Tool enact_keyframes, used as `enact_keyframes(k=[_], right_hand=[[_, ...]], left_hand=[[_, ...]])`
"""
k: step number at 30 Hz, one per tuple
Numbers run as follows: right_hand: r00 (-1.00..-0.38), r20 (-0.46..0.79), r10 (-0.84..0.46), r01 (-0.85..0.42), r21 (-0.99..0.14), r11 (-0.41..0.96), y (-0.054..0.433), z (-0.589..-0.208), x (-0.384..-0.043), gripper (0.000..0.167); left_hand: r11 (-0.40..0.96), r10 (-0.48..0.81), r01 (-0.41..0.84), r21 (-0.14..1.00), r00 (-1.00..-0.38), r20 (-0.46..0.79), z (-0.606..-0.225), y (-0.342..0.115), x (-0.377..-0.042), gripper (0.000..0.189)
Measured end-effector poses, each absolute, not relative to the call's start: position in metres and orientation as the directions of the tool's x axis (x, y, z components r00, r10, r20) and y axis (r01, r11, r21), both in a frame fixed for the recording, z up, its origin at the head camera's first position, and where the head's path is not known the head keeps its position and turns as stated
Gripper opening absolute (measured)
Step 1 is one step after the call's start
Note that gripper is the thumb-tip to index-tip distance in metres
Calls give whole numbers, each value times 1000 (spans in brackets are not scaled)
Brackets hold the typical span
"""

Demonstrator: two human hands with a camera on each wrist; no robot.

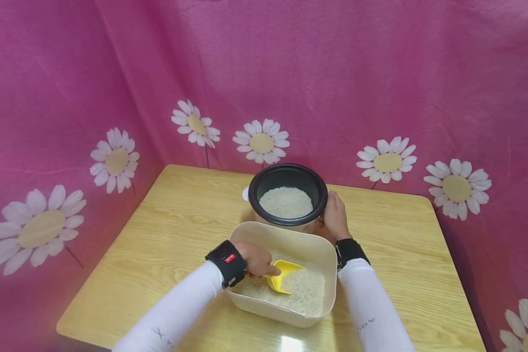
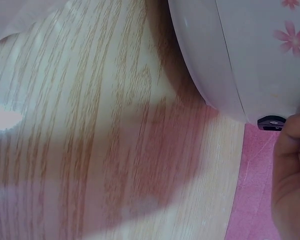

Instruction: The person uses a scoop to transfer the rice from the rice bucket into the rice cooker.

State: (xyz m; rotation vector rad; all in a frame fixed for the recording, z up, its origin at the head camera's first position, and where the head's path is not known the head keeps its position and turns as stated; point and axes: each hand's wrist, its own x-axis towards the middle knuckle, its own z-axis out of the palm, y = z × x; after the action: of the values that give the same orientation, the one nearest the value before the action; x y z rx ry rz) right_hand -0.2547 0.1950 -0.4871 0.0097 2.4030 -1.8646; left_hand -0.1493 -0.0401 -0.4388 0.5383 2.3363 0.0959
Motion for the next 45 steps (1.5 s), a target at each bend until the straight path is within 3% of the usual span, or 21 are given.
enact_keyframes(k=[8,16,24,27,36,45], right_hand=[[-997,-52,-48,41,-976,214,197,-489,-260,35],[-994,-95,-53,82,-976,200,197,-496,-262,33],[-997,-55,-47,44,-978,203,199,-517,-272,37],[-998,-46,-48,36,-981,192,197,-508,-268,35],[-997,-31,-76,17,-984,179,193,-487,-257,38],[-996,-30,-80,17,-988,156,199,-500,-265,39]], left_hand=[[906,411,211,366,-642,-648,-445,-40,-157,62],[904,404,168,394,-643,-651,-445,-42,-157,60],[902,383,98,421,-633,-673,-448,-47,-161,58],[908,359,71,412,-638,-681,-449,-48,-163,58],[898,382,77,433,-622,-683,-447,-50,-166,56],[908,386,132,398,-637,-668,-446,-47,-166,61]])
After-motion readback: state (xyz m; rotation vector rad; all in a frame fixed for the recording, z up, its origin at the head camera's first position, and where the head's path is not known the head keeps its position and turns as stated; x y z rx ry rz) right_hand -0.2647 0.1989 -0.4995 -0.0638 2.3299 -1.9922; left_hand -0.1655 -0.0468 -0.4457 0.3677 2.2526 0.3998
